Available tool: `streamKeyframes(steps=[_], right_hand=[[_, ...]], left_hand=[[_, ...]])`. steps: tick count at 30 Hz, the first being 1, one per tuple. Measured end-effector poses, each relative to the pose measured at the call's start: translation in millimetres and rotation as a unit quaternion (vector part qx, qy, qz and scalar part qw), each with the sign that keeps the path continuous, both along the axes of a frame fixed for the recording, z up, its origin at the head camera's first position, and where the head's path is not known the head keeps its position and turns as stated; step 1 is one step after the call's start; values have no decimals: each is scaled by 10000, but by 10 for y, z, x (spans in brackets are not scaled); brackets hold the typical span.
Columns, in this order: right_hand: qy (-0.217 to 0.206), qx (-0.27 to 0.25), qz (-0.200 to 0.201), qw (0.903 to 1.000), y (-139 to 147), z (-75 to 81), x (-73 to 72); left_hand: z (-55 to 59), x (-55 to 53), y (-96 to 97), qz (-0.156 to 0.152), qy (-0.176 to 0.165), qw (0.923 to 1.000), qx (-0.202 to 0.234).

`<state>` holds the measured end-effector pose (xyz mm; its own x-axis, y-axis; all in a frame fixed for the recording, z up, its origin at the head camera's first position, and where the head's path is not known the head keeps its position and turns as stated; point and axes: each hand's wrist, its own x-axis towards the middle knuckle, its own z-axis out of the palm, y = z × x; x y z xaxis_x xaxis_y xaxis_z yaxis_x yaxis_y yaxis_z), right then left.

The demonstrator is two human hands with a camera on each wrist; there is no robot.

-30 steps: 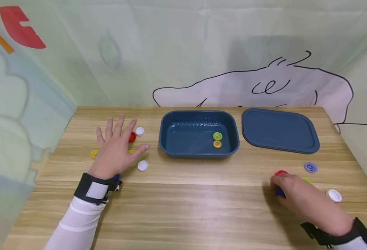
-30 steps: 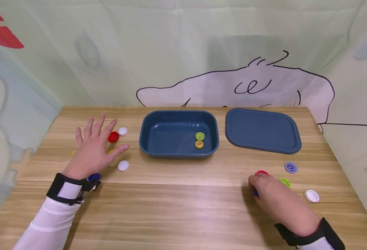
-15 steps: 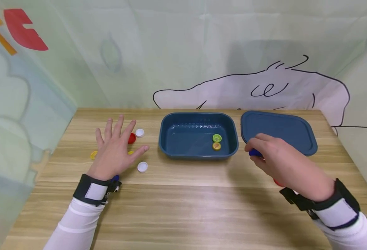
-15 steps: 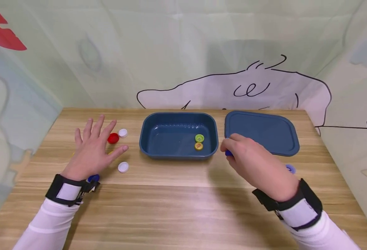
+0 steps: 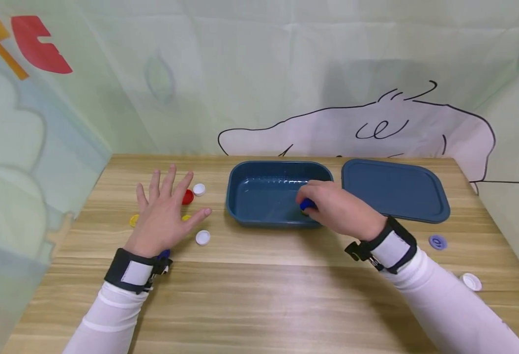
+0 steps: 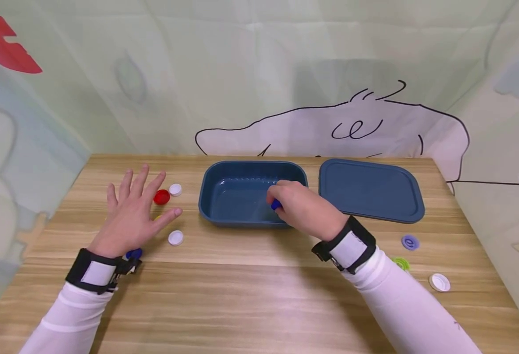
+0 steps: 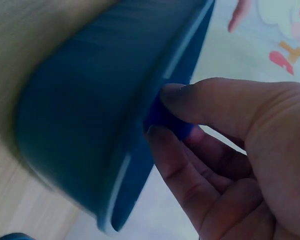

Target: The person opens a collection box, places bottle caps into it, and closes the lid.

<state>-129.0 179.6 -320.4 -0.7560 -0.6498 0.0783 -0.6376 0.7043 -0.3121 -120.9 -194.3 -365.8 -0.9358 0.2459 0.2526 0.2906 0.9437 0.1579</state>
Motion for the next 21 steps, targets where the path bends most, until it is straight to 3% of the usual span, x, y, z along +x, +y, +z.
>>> streamKeyframes(steps=[6,21], right_hand=[[2,-36,-6,10000,10,-45,-3],[120,195,-500,9985,287,257,109]], left_hand=[[-19,2,8,-7,-3,10000,29],[-5,2,28,5,-64,10000,-27]])
